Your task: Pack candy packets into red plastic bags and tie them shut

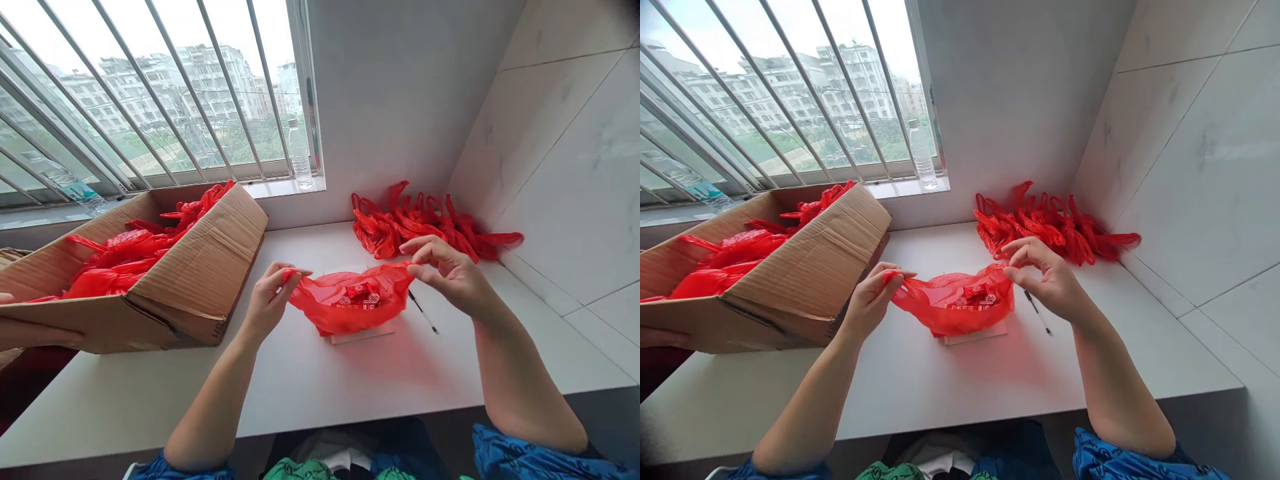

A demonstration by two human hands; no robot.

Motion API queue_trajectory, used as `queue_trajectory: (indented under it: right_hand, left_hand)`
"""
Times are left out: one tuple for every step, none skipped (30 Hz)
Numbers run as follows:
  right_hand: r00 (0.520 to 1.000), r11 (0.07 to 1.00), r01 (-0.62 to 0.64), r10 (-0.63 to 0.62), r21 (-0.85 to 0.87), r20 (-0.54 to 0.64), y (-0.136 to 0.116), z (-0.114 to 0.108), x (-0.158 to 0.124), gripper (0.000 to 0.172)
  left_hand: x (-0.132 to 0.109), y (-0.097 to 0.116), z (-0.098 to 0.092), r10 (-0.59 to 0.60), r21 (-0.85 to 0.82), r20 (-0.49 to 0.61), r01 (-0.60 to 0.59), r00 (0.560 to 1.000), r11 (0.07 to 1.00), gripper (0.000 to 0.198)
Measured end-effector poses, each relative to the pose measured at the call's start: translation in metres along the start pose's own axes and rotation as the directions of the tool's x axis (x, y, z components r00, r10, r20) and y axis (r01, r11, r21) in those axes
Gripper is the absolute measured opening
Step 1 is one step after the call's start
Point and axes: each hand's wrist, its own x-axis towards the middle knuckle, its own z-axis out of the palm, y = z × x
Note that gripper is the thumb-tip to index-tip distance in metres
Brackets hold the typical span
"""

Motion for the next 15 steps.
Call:
queue_trajectory:
  right_hand:
    - [0.999,0.983,-0.011,0.019,0.182,-0.042,0.001,0.004,0.014,0.021]
    - [0.997,0.934,-0.009,0.036,0.358,-0.07,0.001,0.009,0.026,0.022]
    - [0.995,0.864,-0.007,0.055,0.503,-0.081,0.002,0.017,0.038,0.023]
    - [0.993,0.794,-0.003,0.075,0.608,-0.093,0.002,0.026,0.048,0.023]
    - [0.99,0.735,0.002,0.095,0.678,-0.105,0.003,0.035,0.056,0.022]
    - [0.987,0.696,0.005,0.11,0.718,-0.113,0.003,0.044,0.061,0.02]
    - [0.986,0.678,0.005,0.119,0.735,-0.116,0.003,0.053,0.064,0.019]
    - [0.988,0.683,-0.002,0.116,0.731,-0.106,0.003,0.06,0.065,0.02]
    - [0.992,0.706,-0.017,0.102,0.708,-0.077,0.002,0.066,0.064,0.025]
    - [0.996,0.745,-0.044,0.081,0.666,-0.025,0.001,0.069,0.063,0.033]
    - [0.997,0.791,-0.079,0.064,0.607,0.047,0.0,0.072,0.06,0.043]
    - [0.99,0.836,-0.114,0.054,0.537,0.127,-0.001,0.073,0.057,0.054]
    - [0.979,0.872,-0.144,0.055,0.469,0.198,-0.003,0.074,0.055,0.063]
    - [0.966,0.895,-0.163,0.061,0.415,0.25,-0.004,0.075,0.052,0.069]
    - [0.96,0.908,-0.165,0.058,0.386,0.275,-0.005,0.076,0.051,0.071]
  left_hand:
    - [0.009,0.004,0.001,-0.005,-0.084,-0.072,-0.001,0.997,0.996,0.034]
    - [0.017,0.009,0.003,-0.019,-0.178,-0.133,-0.005,0.991,0.984,0.035]
    - [0.025,0.015,0.006,-0.039,-0.277,-0.177,-0.012,0.983,0.961,0.036]
    - [0.032,0.021,0.009,-0.065,-0.375,-0.196,-0.014,0.978,0.927,0.036]
    - [0.037,0.027,0.013,-0.092,-0.465,-0.189,-0.007,0.978,0.885,0.037]
    - [0.042,0.032,0.017,-0.116,-0.538,-0.162,0.01,0.98,0.843,0.037]
    - [0.046,0.037,0.021,-0.133,-0.587,-0.125,0.035,0.983,0.809,0.037]
    - [0.048,0.04,0.026,-0.144,-0.61,-0.09,0.06,0.986,0.79,0.038]
    - [0.05,0.043,0.031,-0.146,-0.606,-0.064,0.078,0.987,0.791,0.038]
    - [0.052,0.046,0.036,-0.135,-0.573,-0.056,0.079,0.989,0.816,0.039]
    - [0.054,0.048,0.041,-0.103,-0.507,-0.066,0.056,0.992,0.86,0.04]
    - [0.055,0.051,0.046,-0.048,-0.407,-0.084,0.01,0.995,0.913,0.04]
    - [0.057,0.054,0.05,0.029,-0.277,-0.092,-0.054,0.995,0.959,0.039]
    - [0.058,0.057,0.054,0.116,-0.13,-0.074,-0.124,0.991,0.984,0.037]
    - [0.059,0.061,0.056,0.194,0.011,-0.024,-0.194,0.981,0.981,0.034]
